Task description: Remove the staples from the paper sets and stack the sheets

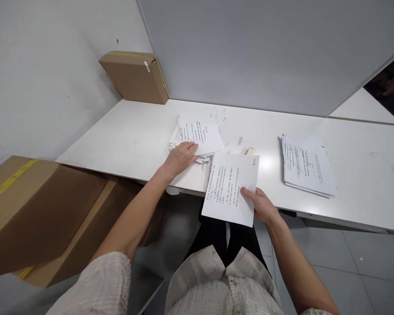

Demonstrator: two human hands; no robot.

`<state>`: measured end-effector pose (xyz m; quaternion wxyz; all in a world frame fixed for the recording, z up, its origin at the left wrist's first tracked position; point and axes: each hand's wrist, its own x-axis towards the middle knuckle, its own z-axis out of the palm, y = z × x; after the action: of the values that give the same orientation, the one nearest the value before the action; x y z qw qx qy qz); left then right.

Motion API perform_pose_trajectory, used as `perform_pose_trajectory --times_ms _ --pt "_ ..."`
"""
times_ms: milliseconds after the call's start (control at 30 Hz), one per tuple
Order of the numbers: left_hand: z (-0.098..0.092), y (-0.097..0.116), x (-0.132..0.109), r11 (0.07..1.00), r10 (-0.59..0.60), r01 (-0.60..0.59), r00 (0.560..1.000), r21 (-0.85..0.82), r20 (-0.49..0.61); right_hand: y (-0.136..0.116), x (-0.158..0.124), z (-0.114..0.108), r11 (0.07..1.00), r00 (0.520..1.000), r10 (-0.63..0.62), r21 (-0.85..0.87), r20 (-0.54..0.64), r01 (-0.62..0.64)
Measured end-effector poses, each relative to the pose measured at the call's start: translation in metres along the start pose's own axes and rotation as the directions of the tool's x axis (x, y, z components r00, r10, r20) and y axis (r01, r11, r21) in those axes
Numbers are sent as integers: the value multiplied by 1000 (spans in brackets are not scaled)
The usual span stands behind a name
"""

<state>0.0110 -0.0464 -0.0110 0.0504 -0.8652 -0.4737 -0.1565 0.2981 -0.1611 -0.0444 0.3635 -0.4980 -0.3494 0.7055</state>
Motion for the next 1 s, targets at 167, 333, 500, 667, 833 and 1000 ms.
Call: perform_pose_trajectory --times_ms 167,333,500,667,833,1000 --pt "0 -6 2 991 -79 77 997 -108 -8 1 4 -3 1000 999 23 8 45 -23" --pt "-13 -2 3 950 -248 198 947 -242 -202 -5 1 -3 999 997 44 4 69 -45" --pt "-21 49 -32 965 -81 -32 906 -259 -415 -9 -2 -3 994 997 65 86 49 -69" --pt "-6 104 -89 898 269 -345 922 -274 -280 -2 -6 -1 989 996 87 123 -29 -83" --pt "-4 118 -111 850 335 -363 932 -381 -142 4 -18 0 998 998 47 43 46 -49" --pt "-5 107 -99 788 -99 -17 983 -615 -155 -1 -29 -4 1000 997 -25 16 79 24"
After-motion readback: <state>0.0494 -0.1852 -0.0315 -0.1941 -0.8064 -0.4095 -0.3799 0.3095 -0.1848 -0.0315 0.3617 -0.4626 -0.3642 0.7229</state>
